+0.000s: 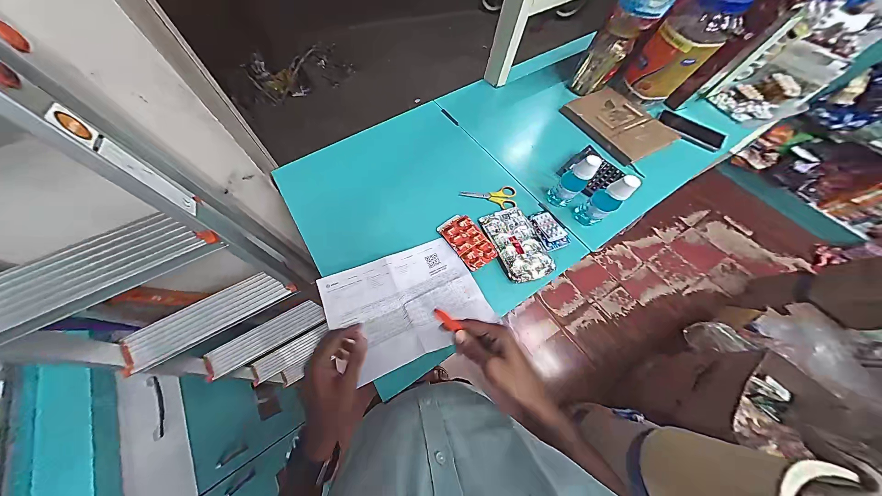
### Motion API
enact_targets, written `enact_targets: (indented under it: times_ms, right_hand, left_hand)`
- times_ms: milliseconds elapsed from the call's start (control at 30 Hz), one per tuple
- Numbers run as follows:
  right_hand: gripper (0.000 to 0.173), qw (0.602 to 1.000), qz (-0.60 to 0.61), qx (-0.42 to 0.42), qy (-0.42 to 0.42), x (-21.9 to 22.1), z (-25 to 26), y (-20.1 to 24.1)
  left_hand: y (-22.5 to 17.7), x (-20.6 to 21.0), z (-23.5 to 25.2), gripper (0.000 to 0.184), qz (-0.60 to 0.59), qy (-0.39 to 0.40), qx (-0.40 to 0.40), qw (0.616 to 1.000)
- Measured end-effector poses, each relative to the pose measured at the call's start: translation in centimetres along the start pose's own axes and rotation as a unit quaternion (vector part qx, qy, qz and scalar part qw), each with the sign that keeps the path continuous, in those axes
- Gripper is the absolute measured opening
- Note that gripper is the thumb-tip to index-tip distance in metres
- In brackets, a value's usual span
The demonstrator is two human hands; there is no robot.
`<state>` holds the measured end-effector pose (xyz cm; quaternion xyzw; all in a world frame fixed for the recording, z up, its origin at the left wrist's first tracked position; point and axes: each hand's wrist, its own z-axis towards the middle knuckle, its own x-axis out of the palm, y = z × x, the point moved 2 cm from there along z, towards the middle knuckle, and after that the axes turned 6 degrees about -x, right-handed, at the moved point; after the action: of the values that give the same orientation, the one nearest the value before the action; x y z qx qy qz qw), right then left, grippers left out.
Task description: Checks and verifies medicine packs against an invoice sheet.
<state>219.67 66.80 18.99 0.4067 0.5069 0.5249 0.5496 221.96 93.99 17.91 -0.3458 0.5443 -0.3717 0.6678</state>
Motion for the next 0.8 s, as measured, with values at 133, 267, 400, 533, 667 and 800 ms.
enact_targets:
  times_ms: [133, 267, 400, 533, 667, 800]
  right_hand:
    - [0.024, 0.990, 0.051, -0.089, 0.102, 5.7, 0.6, 0.9]
    - [0.026, 0.985, -0.037, -0.085, 0.147, 6.0, 0.2, 1.8]
    - [0.038, 0.980, 0.003, -0.067, 0.188, 3.8, -0.8, 3.0]
    - [0.020, 0.962, 0.234, -0.142, 0.020, 3.5, -1.6, 6.1]
    - [0.021, 0.938, 0.295, -0.181, 0.009, 5.7, -1.7, 7.6]
    - [0.019, 0.948, 0.251, -0.188, 0.043, 7.0, -1.5, 6.8]
  left_hand:
    - [-2.9, 2.3, -1.6, 0.038, -0.283, 0.202, 0.002, 0.938]
    - [-2.3, 1.3, -1.7, 0.019, -0.328, 0.170, 0.010, 0.929]
    - [-1.6, -1.2, -2.5, 0.018, -0.421, 0.150, -0.037, 0.894]
    - [-1.9, -3.1, -3.6, 0.020, -0.491, 0.223, -0.052, 0.840]
    - [-2.5, -2.9, -4.0, 0.024, -0.492, 0.261, -0.027, 0.830]
    - [-2.2, -3.0, -4.0, 0.022, -0.493, 0.252, -0.008, 0.833]
